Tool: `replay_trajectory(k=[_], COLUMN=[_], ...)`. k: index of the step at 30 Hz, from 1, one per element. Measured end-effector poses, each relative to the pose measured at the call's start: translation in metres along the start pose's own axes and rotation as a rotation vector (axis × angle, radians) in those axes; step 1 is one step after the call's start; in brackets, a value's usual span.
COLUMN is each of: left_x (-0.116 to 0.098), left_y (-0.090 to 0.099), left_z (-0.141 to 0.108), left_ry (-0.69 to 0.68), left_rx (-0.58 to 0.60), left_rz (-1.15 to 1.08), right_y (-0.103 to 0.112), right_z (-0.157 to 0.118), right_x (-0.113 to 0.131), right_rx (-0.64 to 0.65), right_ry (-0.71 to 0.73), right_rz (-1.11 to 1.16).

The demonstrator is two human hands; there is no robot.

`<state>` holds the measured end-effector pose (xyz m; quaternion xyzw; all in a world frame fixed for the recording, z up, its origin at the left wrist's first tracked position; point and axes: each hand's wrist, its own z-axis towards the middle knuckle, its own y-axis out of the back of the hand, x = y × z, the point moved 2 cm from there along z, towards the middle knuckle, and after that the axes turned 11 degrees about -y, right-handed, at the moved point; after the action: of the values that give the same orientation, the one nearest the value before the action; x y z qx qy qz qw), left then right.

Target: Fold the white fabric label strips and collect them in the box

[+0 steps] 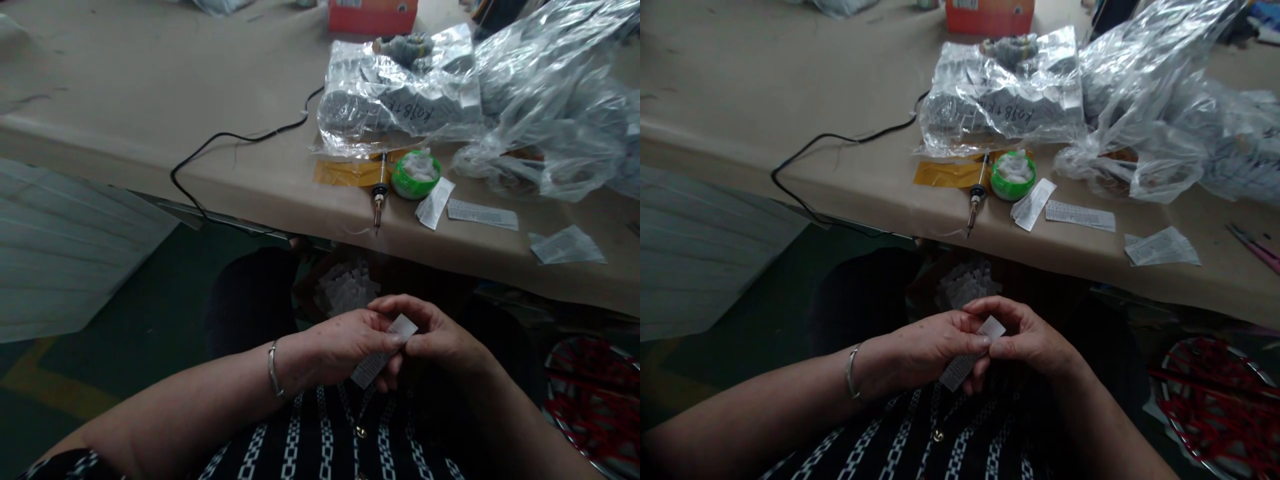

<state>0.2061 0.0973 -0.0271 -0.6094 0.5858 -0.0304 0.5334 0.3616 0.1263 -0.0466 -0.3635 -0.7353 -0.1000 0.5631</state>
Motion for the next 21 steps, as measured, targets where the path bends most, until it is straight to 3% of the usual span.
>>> replay_trajectory(k=[5, 7, 12, 21], left_x=[0.004, 0.006, 0.007, 0.017], left_y=[-0.001, -0.004, -0.013, -0.012], left_z=[-0.006, -0.009, -0.014, -0.018], left_ry=[-0.052, -0.040, 0.014, 0.020], left_rx=[-0.101, -0.109, -0.158, -0.187], left_rz=[-0.055, -0.072, -0.084, -0.124], right_y=[-0.014, -0.022, -0.036, -0.047], right_z=[-0.016, -0.022, -0.028, -0.030], right_x=[0.015, 0.018, 0.017, 0.005], right_rx=[-0.502, -0.596, -0.611, -0.525], right_ry=[0.198, 0.253, 0.276, 0.222], right_rz=[-0.641, -0.851, -1.037, -0.928])
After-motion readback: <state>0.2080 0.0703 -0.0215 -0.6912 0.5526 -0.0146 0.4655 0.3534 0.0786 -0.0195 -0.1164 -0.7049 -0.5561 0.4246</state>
